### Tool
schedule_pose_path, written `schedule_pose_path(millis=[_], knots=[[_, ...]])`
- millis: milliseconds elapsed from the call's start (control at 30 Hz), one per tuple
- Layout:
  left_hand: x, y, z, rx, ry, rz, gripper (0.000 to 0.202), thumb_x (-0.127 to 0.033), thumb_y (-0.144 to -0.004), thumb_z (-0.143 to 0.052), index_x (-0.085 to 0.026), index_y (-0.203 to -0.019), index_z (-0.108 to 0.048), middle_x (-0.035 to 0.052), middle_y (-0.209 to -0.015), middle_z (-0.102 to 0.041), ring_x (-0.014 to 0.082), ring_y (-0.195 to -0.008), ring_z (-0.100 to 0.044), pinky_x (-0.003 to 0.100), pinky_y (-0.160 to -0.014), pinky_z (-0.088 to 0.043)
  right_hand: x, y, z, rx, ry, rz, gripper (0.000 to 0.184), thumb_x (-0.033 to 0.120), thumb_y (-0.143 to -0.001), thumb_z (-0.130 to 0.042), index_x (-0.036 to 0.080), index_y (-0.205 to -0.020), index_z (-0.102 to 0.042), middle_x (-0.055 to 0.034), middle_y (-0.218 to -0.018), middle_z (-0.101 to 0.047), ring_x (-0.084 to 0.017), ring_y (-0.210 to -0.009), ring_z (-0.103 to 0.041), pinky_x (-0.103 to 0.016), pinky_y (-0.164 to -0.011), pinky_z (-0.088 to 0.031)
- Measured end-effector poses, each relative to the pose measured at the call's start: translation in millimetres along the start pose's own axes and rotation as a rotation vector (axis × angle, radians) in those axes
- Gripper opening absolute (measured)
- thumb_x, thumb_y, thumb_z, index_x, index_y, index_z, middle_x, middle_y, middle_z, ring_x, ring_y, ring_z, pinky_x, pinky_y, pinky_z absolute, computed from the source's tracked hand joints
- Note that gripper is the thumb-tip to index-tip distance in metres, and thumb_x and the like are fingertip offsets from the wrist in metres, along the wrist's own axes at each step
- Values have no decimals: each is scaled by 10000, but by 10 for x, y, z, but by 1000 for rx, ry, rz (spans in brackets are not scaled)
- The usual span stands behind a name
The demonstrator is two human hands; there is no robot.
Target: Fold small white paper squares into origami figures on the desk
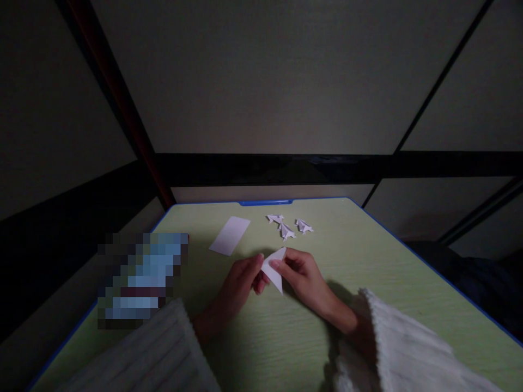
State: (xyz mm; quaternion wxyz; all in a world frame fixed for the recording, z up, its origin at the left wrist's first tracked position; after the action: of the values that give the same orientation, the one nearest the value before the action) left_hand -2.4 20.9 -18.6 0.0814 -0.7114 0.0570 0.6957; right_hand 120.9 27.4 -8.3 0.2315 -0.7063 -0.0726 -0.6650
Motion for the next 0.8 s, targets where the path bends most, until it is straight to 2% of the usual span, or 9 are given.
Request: schedule_pose_path(millis=[167, 333, 400, 533, 567, 667, 800], knots=[[-128, 28, -20, 26, -121, -56, 337, -372, -716, -424, -172, -445, -402, -44, -426, -391, 85, -443, -371, 213, -477, -290, -29, -38, -7, 78, -93, -61, 300, 392, -752, -475, 117, -651, -541, -7, -518, -533, -91, -471, -434, -212, -454, -305], [-153, 39, -25, 39, -156, -63, 318, -337, -716, -419, -172, -445, -396, -47, -429, -386, 83, -445, -363, 208, -480, -289, -85, -37, -13, 110, -194, -97, 277, 354, -783, -437, 122, -644, -500, 4, -507, -504, -71, -442, -382, -197, -421, -258], [-155, 37, -19, 29, -157, -64, 314, -335, -712, -421, -173, -445, -398, -48, -424, -388, 83, -441, -361, 208, -477, -290, -88, -36, 7, 52, -163, -112, 278, 361, -761, -466, 140, -594, -452, 28, -481, -463, -60, -417, -342, -191, -403, -237], [-168, 27, 17, -70, -182, -89, 297, -312, -700, -442, -172, -441, -400, -53, -416, -376, 80, -436, -353, 205, -468, -282, -5, -26, 83, -235, 117, -34, 294, 298, -635, -625, 165, -540, -380, 72, -475, -351, -51, -431, -285, -180, -399, -223], [-170, 26, 25, -97, -192, -92, 295, -304, -698, -448, -172, -438, -400, -55, -414, -371, 80, -434, -350, 205, -465, -278, 23, -20, 88, -267, 191, -4, 293, 279, -619, -640, 166, -540, -381, 72, -483, -342, -54, -445, -286, -181, -407, -228], [-165, 28, 23, -95, -196, -80, 282, -288, -691, -461, -168, -441, -413, -53, -416, -378, 79, -435, -353, 204, -461, -276, 67, -1, 56, -174, 298, 24, 293, 277, -640, -620, 167, -525, -374, 65, -492, -339, -61, -464, -289, -188, -417, -231], [-126, 38, -29, 107, -54, -17, 255, -324, -675, -479, -158, -482, -457, -43, -440, -413, 85, -448, -379, 202, -457, -296, 46, 38, -15, 85, 239, 0, 292, 295, -669, -589, 168, -528, -366, 54, -502, -380, -63, -471, -327, -191, -425, -252]])
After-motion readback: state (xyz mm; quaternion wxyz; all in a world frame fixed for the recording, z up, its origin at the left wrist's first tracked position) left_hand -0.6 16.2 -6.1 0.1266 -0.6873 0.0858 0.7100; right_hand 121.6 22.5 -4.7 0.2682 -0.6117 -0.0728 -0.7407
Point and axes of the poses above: each hand's wrist, its own y-axis away from the middle knuckle, its own z-axis out of the back of the hand, x = y × z, the point moved 2 cm from there along -y, towards the middle knuckle
